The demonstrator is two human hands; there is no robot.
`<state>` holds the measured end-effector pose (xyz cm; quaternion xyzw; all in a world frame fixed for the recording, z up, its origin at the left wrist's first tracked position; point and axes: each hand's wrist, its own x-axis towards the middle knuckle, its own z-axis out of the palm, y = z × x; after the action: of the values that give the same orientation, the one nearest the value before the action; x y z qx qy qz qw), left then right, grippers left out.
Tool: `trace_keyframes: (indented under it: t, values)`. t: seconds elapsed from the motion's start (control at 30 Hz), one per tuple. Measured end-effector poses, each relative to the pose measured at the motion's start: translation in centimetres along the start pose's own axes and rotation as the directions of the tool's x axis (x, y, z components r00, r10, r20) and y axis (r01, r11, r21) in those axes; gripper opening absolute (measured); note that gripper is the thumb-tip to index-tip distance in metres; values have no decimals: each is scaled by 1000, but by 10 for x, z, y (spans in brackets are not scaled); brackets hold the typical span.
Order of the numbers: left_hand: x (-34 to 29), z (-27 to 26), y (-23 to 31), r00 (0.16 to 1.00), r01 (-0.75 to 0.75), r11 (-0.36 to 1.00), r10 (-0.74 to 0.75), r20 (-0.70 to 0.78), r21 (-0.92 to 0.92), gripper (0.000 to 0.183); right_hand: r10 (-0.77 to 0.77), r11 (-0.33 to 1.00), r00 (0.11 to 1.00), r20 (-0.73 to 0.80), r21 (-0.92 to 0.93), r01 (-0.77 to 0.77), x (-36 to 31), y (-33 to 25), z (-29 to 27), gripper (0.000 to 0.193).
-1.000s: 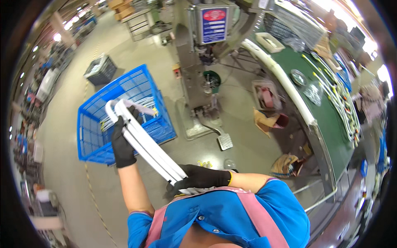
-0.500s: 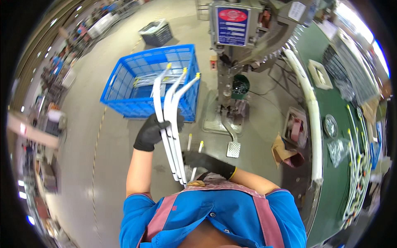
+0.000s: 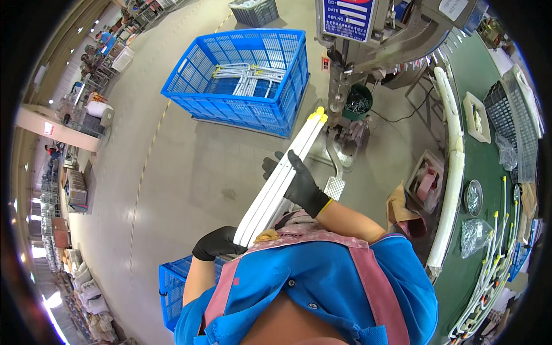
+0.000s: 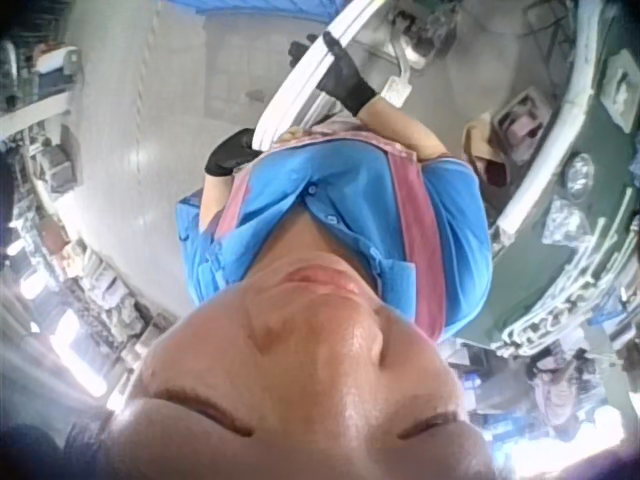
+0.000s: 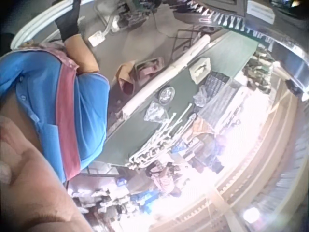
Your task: The person repeatedly picks up white plastic hangers from a blue crate, inserts them into a machine to attach yellow plastic caps, and places the finished hangers back into the crate. The process is repeated continuously.
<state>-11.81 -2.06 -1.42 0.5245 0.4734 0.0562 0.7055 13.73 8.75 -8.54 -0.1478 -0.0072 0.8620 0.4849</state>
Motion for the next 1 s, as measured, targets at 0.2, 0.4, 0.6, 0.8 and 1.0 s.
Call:
trace_keyframes:
  t: [0.2, 0.4, 0.6, 0.8, 1.0]
  values:
    - [48, -4, -26, 994, 18, 925, 25, 109, -380, 46, 137, 988, 989, -50, 79, -133, -9, 29, -22, 49]
    - [82, -40, -3, 982, -42, 998, 50, 181, -47, 60, 1, 999, 1000, 14, 37, -1, 6, 4, -25, 46]
    - [99, -79, 39, 978, -89, 977, 49, 201, 194, 55, -553, 827, 832, 49, -92, 555, 14, -103, -20, 30]
    - [126, -103, 75, 921, -188, 978, 145, 360, 88, 45, -779, 551, 618, -103, -583, 597, 2, -152, -1, 19]
    - [139, -124, 92, 917, -125, 983, 62, 394, 136, 51, -881, -63, 441, 168, -968, 244, 0, -178, 22, 36]
